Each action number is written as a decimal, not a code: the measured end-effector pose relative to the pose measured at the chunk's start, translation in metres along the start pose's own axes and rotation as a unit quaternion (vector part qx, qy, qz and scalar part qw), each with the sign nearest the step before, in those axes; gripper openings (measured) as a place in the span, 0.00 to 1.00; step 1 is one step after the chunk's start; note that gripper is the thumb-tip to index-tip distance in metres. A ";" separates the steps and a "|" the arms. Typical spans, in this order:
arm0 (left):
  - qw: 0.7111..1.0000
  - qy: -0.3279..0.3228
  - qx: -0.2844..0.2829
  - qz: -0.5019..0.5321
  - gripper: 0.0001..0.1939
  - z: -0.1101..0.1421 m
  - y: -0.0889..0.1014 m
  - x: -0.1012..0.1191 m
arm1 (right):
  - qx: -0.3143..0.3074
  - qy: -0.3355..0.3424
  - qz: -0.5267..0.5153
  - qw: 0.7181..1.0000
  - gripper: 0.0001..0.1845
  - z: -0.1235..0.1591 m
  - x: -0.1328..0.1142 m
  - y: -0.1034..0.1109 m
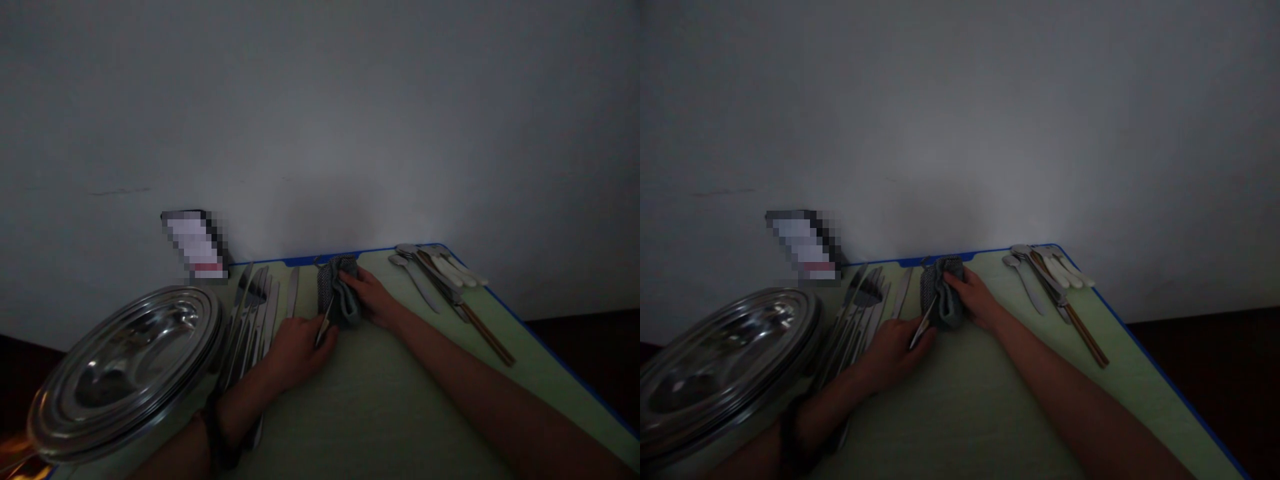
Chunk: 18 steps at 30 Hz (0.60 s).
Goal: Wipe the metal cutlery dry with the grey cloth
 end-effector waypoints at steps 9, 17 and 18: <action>0.999 0.009 0.008 0.029 0.21 0.000 0.001 -0.005 | -0.004 0.023 -0.021 1.000 0.16 -0.003 -0.001 0.002; 0.999 0.013 0.008 0.049 0.24 -0.001 0.003 -0.007 | -0.002 0.055 0.005 0.998 0.15 0.000 -0.007 0.001; 0.999 0.012 0.008 0.046 0.24 -0.001 0.002 -0.007 | -0.006 0.056 0.011 0.998 0.15 0.001 -0.007 0.000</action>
Point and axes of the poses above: each hand's wrist, its own z-axis away from the middle knuckle, its own y-axis out of the back of the hand, x = y × z, the point moved 9 cm from there along -z, towards the middle knuckle, and after that the axes turned 9 degrees about -z, right-handed, at the moved point
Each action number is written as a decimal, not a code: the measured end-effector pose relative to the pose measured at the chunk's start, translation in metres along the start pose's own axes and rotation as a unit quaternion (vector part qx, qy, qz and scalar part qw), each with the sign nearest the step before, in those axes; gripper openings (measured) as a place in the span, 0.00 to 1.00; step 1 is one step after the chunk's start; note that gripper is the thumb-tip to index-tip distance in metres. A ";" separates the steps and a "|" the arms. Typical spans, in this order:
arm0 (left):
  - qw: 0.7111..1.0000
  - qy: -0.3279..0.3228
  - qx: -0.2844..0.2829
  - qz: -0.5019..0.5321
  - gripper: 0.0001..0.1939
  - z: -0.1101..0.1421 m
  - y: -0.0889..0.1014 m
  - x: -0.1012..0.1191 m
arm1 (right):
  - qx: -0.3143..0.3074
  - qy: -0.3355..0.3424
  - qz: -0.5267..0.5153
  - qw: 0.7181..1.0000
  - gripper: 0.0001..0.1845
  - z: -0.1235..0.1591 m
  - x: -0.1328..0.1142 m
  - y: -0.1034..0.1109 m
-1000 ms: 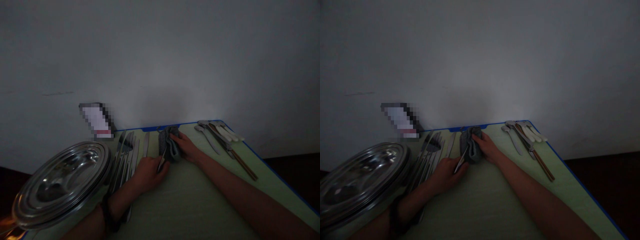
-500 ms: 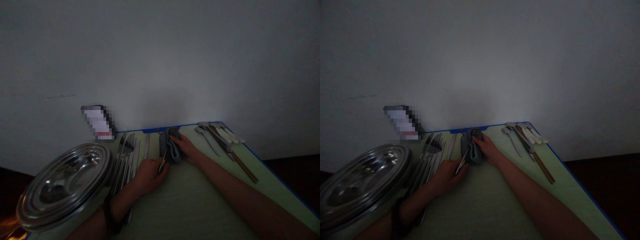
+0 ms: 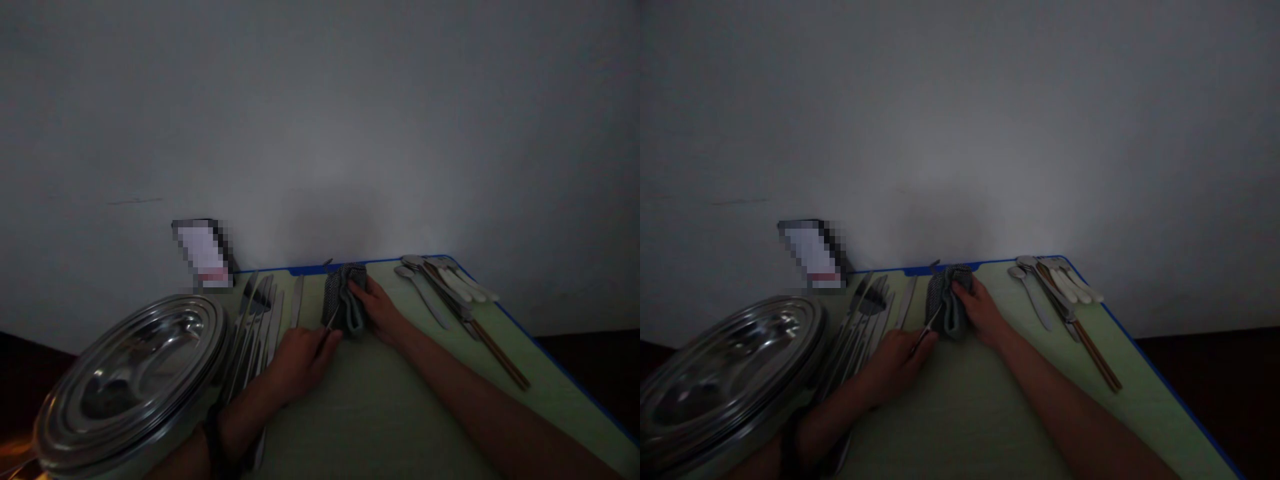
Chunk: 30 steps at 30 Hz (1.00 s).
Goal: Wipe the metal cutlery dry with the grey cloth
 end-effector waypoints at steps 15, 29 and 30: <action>1.000 -0.014 0.012 -0.007 0.23 0.002 -0.004 -0.002 | 0.062 0.061 0.040 0.995 0.18 -0.001 -0.015 0.016; 0.999 -0.036 0.016 -0.020 0.23 0.003 -0.005 0.001 | 0.037 0.059 0.043 0.997 0.15 -0.001 -0.010 0.013; 0.999 -0.037 0.014 -0.016 0.23 0.003 -0.005 0.001 | 0.037 0.058 0.052 0.996 0.15 -0.001 -0.011 0.013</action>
Point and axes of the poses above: each hand's wrist, its own z-axis away from the middle knuckle, its own y-axis out of the back of the hand, x = y × z, the point moved 9 cm from there along -z, towards the middle knuckle, and after that the axes turned 9 degrees about -z, right-handed, at the moved point
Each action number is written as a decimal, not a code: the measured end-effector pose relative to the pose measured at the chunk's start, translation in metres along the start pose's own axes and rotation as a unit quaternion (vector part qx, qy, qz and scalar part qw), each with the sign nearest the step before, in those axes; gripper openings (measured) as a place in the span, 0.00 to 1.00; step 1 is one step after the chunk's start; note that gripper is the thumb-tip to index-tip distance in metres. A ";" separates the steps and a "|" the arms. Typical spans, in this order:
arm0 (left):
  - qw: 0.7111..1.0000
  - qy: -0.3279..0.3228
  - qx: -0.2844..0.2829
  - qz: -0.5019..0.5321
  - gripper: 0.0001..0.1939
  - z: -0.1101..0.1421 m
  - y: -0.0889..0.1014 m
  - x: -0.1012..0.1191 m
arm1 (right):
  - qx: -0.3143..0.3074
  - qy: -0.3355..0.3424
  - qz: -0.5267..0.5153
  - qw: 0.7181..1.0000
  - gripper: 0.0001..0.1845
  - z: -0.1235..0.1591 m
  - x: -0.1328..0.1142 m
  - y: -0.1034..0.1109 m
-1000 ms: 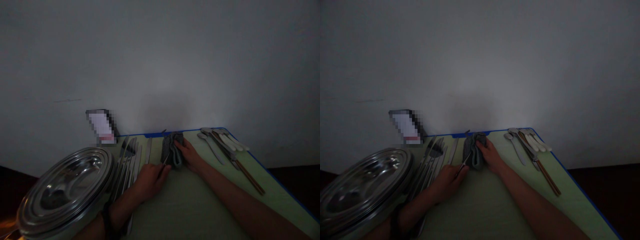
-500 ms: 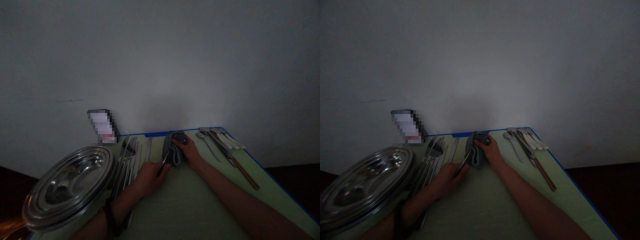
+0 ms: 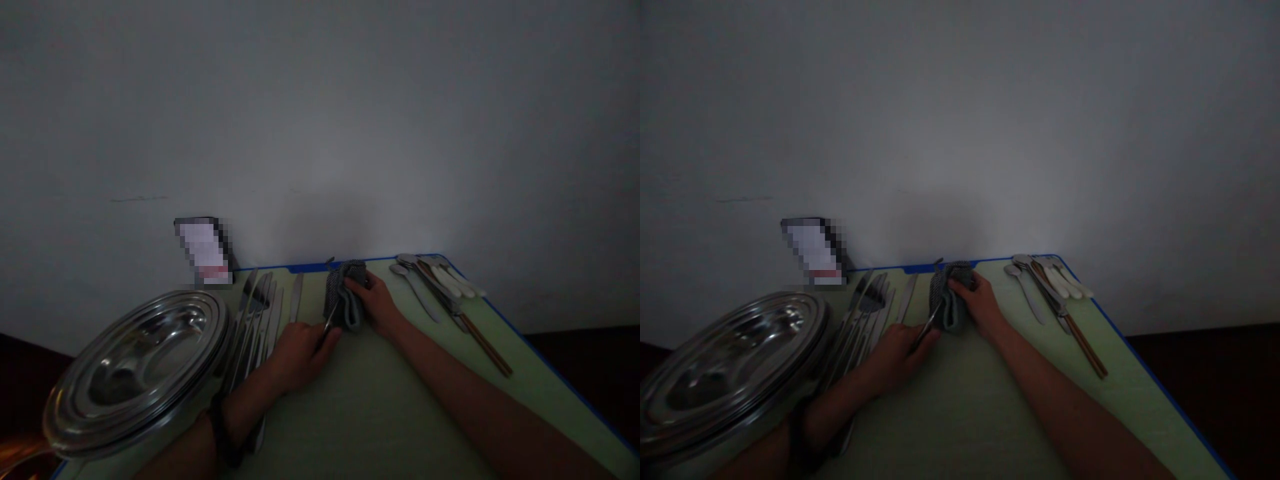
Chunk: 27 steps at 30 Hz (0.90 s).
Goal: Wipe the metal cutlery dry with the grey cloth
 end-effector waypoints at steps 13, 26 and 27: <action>0.999 0.010 0.013 0.052 0.24 0.002 0.008 0.000 | 0.091 0.069 0.094 0.989 0.15 0.018 -0.006 0.013; 0.995 0.024 0.035 0.095 0.22 0.004 0.011 -0.001 | 0.050 -0.033 -0.054 0.997 0.13 0.017 0.007 0.006; 0.995 0.021 0.036 0.091 0.22 0.004 0.012 0.000 | 0.048 -0.027 -0.043 0.998 0.13 0.017 0.006 0.006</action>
Point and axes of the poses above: each hand's wrist, its own z-axis away from the middle knuckle, its own y-axis out of the back of the hand, x = y × z, the point moved 9 cm from there along -z, towards the middle knuckle, and after that the axes turned 9 degrees about -z, right-handed, at the moved point
